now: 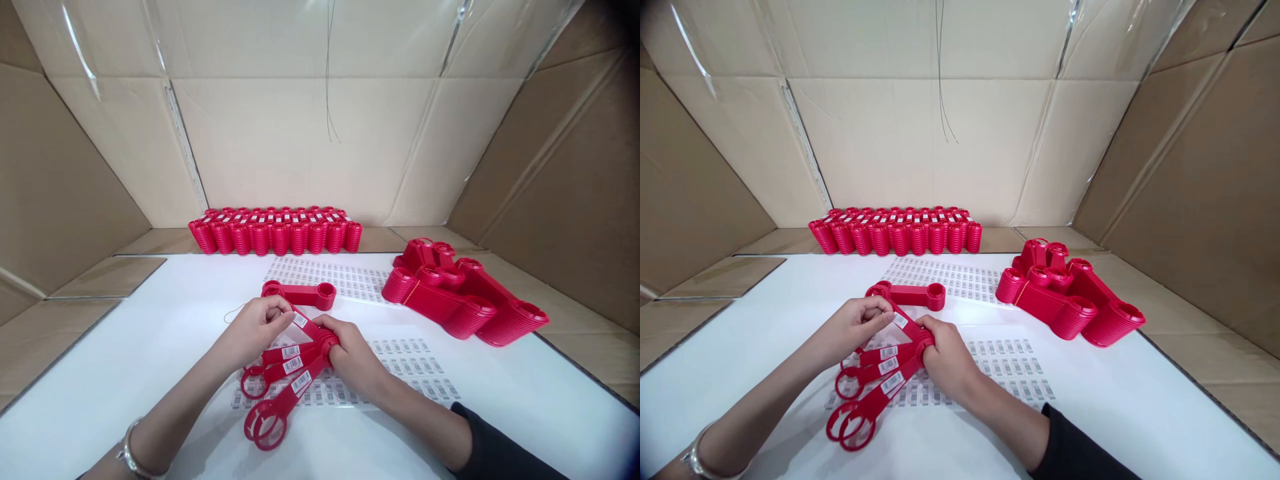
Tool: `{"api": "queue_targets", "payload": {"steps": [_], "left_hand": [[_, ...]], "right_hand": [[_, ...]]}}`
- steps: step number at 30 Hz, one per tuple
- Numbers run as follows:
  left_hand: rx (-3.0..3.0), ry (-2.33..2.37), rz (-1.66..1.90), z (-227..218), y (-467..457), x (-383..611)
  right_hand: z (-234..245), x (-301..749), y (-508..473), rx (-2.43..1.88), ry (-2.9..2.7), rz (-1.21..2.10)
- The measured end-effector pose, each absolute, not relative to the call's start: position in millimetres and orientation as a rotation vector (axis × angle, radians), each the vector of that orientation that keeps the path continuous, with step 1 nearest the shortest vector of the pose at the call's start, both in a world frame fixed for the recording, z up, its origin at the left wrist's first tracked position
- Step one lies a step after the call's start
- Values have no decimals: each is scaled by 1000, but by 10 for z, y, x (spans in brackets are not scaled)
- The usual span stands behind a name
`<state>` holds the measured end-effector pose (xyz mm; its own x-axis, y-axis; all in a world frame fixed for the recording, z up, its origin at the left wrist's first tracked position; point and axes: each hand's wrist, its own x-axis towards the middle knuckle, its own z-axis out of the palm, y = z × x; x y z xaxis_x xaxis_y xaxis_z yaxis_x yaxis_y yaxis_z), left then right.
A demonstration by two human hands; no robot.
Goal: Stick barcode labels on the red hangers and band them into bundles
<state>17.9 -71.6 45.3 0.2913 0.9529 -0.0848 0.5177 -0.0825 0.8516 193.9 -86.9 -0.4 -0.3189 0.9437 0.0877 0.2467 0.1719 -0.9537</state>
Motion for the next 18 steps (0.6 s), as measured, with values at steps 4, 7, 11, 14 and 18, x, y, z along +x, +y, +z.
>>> {"api": "queue_targets", "payload": {"steps": [4,7,11,14,18], "left_hand": [[1732,1347,658,439,-716,188],[1777,1373,654,420,-722,186],[1849,1432,649,422,-734,191],[1953,1491,638,444,-758,213],[2156,1620,618,397,-815,281]], "right_hand": [[-21,1941,-856,-1137,-1708,1197],[-27,1946,-859,-1130,-1711,1195],[-21,1945,-873,-1136,-1701,1203],[-13,1942,-874,-1147,-1711,1197],[12,1941,-868,-1133,-1705,1194]]}}
